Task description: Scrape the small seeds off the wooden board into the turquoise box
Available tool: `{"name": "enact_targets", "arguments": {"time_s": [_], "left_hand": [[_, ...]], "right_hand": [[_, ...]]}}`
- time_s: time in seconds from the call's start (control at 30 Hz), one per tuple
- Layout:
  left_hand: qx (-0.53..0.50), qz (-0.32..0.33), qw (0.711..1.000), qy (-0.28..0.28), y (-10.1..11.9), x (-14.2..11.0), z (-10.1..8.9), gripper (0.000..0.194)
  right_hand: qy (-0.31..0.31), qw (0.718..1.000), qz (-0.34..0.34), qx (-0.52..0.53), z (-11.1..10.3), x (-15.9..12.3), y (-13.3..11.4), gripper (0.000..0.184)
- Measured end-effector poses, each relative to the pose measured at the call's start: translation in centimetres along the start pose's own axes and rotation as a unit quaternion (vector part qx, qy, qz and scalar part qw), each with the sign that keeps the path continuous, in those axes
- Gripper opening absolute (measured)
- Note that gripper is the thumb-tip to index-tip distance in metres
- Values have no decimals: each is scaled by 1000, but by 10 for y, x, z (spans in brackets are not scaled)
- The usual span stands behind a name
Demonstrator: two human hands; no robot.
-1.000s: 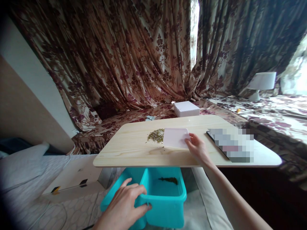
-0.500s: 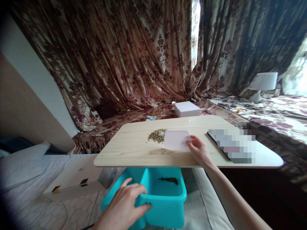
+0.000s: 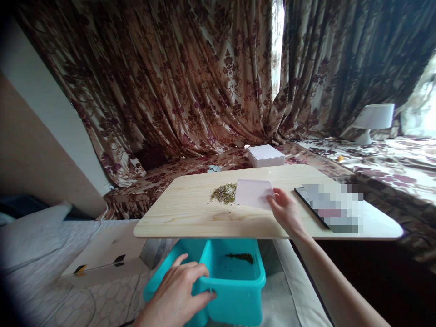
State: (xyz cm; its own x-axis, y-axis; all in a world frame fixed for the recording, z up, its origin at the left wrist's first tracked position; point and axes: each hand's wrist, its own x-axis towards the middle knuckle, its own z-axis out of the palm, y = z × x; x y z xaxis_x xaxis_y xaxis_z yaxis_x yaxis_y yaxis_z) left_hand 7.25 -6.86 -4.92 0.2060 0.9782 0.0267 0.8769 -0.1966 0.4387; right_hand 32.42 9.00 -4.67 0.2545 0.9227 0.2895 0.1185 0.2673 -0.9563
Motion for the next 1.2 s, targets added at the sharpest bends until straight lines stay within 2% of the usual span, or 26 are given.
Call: {"name": "enact_targets", "arguments": {"time_s": [0.13, 0.27, 0.6, 0.77, 0.97, 1.2], "left_hand": [[1, 0, 1000, 1, -1, 1, 1, 7], [9, -3, 1000, -14, 0, 1, -1, 8], [-3, 5, 1000, 3, -2, 0, 1, 9], [-1, 0, 1000, -4, -1, 1, 0, 9], [-6, -1, 1000, -4, -2, 0, -1, 9], [-4, -8, 1000, -8, -3, 0, -2, 9]], "right_hand": [[-33, 999, -32, -24, 15, 10, 3, 15], [-46, 998, -42, -32, 22, 12, 9, 15], [-61, 997, -28, -33, 18, 10, 7, 19], [-45, 998, -26, -30, 21, 11, 7, 17], [-79, 997, -15, -18, 19, 6, 7, 20], [-41, 999, 0, -21, 15, 1, 5, 20]]}}
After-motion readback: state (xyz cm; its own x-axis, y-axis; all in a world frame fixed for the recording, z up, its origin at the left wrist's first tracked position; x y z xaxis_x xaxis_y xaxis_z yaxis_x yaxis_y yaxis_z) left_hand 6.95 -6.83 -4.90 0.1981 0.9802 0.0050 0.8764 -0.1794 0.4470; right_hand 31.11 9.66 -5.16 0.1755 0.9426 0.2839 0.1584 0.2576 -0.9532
